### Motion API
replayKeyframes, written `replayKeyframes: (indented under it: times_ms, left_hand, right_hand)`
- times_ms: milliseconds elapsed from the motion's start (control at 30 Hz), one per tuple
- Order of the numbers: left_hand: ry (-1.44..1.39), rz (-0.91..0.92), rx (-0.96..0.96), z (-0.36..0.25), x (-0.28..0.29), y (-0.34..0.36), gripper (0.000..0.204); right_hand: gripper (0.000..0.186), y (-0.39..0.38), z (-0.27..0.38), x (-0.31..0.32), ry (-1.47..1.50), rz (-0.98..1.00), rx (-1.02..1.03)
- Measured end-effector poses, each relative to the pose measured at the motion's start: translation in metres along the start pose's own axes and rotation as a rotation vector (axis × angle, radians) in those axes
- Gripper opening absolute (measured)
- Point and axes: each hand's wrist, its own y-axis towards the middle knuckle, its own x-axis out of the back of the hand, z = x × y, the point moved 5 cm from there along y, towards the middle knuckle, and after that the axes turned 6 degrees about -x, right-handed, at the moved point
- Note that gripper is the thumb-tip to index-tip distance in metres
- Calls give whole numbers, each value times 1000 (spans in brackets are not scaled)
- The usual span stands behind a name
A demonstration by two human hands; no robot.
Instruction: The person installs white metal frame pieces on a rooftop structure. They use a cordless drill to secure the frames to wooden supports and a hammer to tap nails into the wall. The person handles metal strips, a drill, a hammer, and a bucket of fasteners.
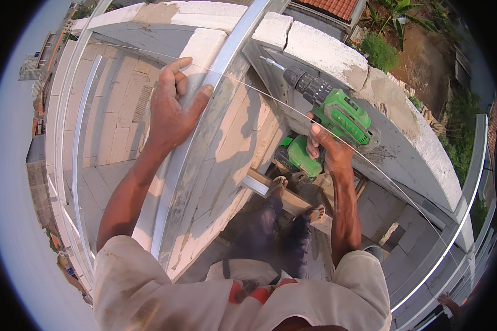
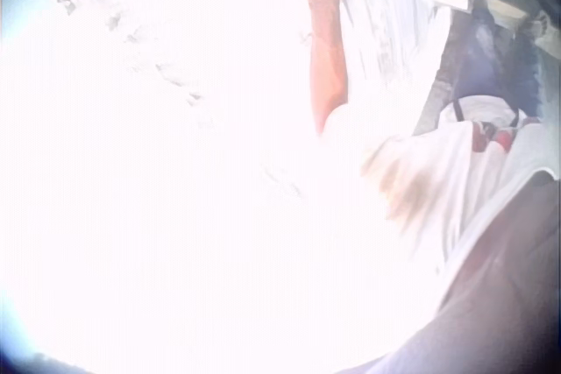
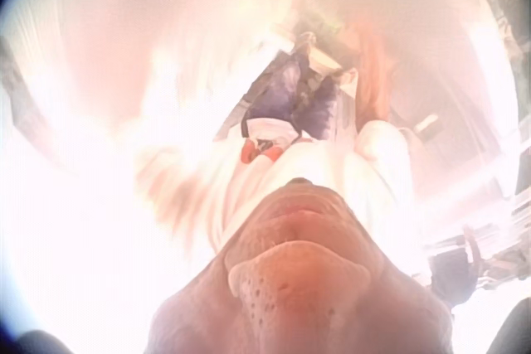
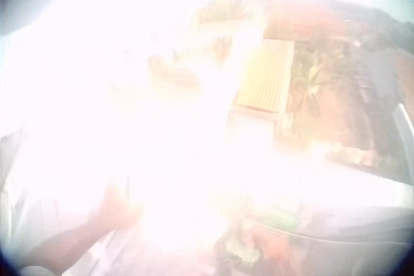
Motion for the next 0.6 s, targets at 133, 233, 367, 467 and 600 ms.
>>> replayKeyframes:
  times_ms: [133, 233, 367, 467, 600]
  left_hand:
    - [31, 4, -20, 4, 2, -1, 64]
    - [32, -7, -55, 6, 4, -3, 62]
    - [-56, -44, -44, 14, 7, 16, 57]
    - [-34, -87, -162, 15, 12, 84, 57]
    - [-60, -196, -362, 50, -44, 194, 44]
  right_hand:
    - [35, 0, -4, -1, 43, 11, -26]
    - [36, 5, -5, -4, 41, 30, -49]
    - [41, 11, -4, -5, -39, -5, -38]
    - [39, 13, -2, -7, 3, 15, -50]
    - [39, 17, -2, -12, -49, 18, -66]
